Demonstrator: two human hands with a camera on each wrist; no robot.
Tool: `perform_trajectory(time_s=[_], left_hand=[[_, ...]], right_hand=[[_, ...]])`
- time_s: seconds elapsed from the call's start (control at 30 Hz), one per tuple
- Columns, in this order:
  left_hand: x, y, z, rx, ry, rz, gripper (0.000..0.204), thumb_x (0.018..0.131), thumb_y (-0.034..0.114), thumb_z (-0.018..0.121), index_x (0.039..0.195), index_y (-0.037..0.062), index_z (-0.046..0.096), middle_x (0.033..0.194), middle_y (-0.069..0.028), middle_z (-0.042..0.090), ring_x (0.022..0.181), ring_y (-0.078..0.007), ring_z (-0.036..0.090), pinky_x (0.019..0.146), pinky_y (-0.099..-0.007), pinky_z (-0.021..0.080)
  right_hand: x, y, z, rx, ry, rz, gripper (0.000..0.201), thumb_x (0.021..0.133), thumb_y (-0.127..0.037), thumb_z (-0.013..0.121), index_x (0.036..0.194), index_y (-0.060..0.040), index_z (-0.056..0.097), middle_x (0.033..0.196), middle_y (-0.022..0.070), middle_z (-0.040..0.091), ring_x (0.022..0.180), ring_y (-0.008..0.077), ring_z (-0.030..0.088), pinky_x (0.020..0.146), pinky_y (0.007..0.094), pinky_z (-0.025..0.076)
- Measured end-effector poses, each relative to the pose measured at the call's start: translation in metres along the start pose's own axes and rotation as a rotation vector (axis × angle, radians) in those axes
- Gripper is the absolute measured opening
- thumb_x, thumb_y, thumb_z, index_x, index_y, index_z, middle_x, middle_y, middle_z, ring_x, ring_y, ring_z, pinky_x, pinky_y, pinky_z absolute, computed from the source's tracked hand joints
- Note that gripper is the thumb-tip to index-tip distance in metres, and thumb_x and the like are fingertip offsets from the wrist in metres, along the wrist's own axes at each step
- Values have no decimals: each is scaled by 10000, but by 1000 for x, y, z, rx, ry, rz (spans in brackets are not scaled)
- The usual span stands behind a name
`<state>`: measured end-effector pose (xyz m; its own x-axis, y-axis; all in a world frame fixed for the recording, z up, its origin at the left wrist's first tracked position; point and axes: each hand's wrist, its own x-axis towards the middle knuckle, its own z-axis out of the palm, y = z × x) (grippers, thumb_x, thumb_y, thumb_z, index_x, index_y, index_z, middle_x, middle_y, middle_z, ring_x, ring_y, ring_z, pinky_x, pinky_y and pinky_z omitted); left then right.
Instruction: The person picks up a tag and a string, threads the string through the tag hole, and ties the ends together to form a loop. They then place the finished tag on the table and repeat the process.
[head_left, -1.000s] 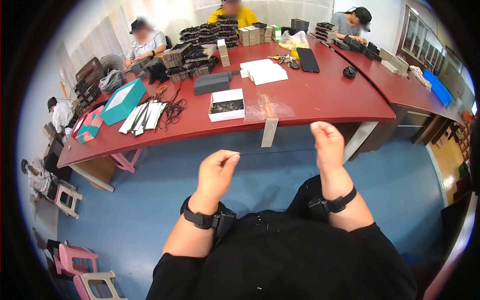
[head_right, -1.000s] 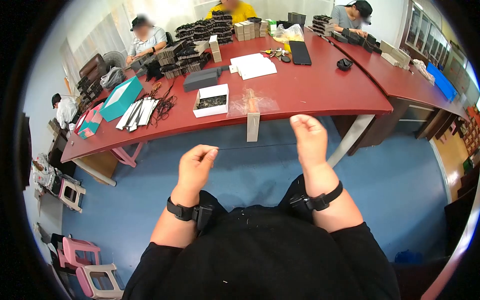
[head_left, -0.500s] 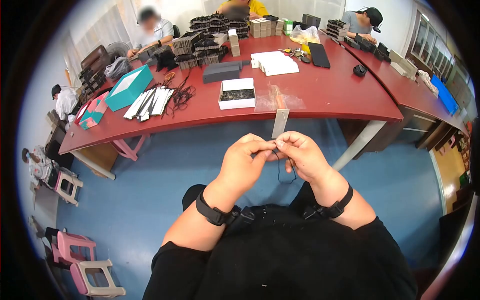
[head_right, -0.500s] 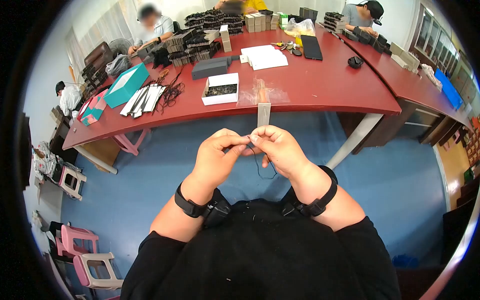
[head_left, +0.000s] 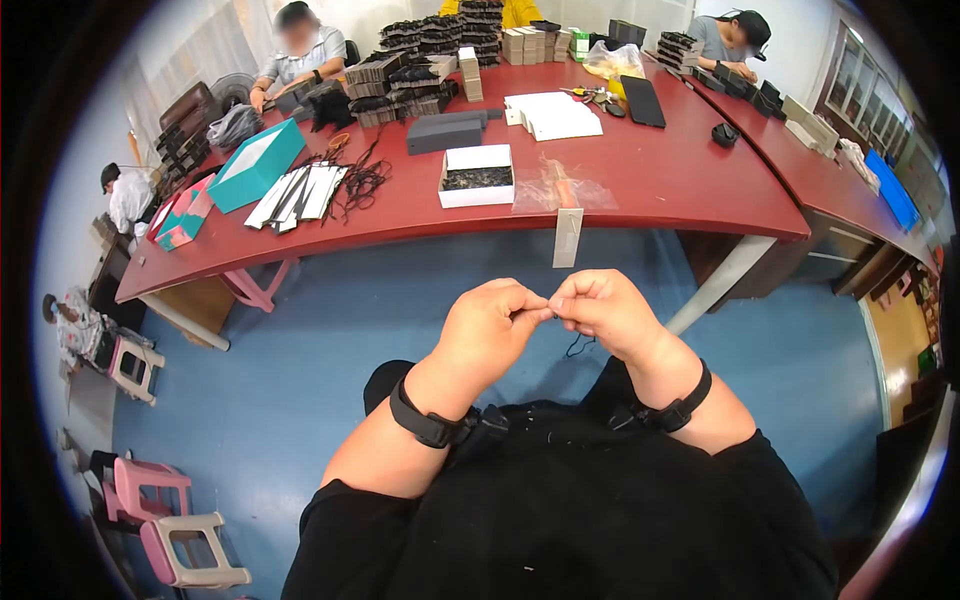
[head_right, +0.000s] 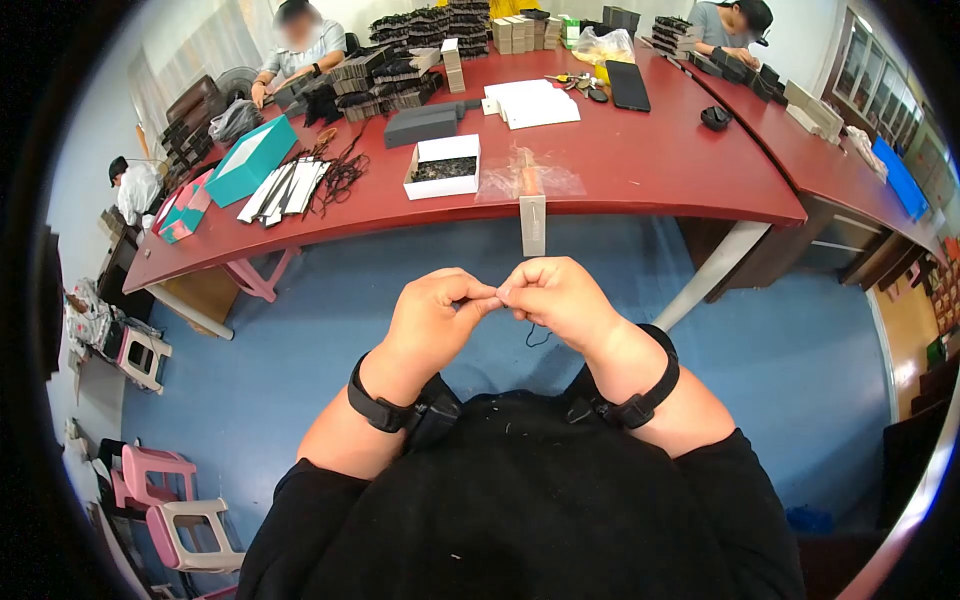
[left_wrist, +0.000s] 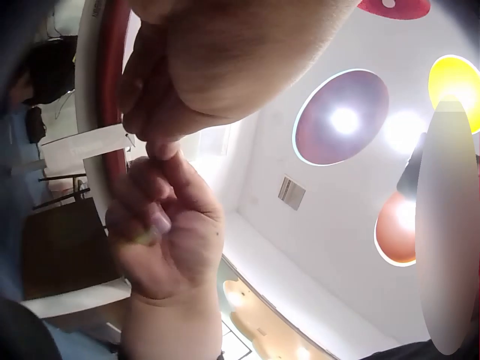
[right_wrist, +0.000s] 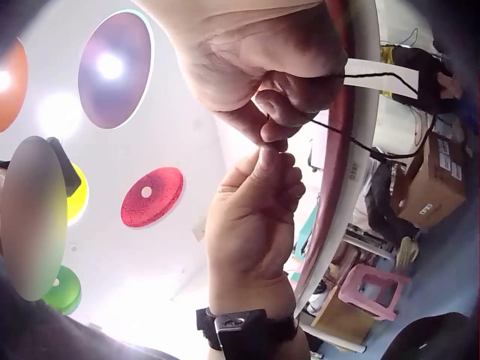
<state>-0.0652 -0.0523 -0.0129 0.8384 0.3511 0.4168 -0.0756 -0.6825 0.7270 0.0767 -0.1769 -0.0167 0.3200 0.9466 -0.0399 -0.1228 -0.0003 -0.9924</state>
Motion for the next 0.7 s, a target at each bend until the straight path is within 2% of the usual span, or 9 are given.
perform_trajectory(time_s=[0.07,0.13,0.23,0.3,0.53,0.6,0.7], left_hand=[[1,-4,0,89,47,153,78,744,29,680,809,15,640,752,-80,608,678,-190,578,609,-299,457],[3,-7,0,52,63,154,65,753,25,665,797,15,619,751,-75,594,681,-188,565,606,-299,447],[3,-9,-6,-13,43,105,54,770,25,640,791,16,592,750,-66,566,679,-185,538,605,-292,431],[5,-9,-8,-40,7,59,50,779,29,630,798,17,586,752,-62,553,676,-184,524,608,-286,426],[4,-11,-9,-97,-23,33,44,796,36,621,802,19,580,751,-45,532,666,-147,493,609,-264,409],[3,-13,-6,-120,-28,3,45,803,33,616,802,19,573,752,-40,525,665,-133,482,610,-258,405],[3,-18,0,-193,-23,3,54,817,26,605,810,20,552,767,-33,513,673,-112,466,610,-250,398]], right_hand=[[1,3,-2,75,-29,14,94,829,-113,628,803,-23,635,655,-7,560,564,28,449,495,184,330],[4,7,-4,149,-61,26,90,828,-114,630,810,-26,633,661,-12,558,567,25,445,498,183,326],[7,11,-5,47,-59,-39,96,838,-111,619,847,-17,635,695,-12,574,594,25,463,516,179,349],[8,13,0,-61,-11,-177,118,846,-120,617,868,-5,637,705,-23,575,623,24,478,542,184,380],[0,-6,3,-186,18,-56,131,830,-126,630,865,0,640,731,-35,565,664,24,472,571,201,395],[2,-7,4,-362,44,-115,121,806,-115,633,843,0,627,713,-36,543,652,27,451,560,206,384],[4,-10,7,-482,15,-192,112,789,-108,634,805,-1,604,675,-41,506,628,34,426,550,212,373]])
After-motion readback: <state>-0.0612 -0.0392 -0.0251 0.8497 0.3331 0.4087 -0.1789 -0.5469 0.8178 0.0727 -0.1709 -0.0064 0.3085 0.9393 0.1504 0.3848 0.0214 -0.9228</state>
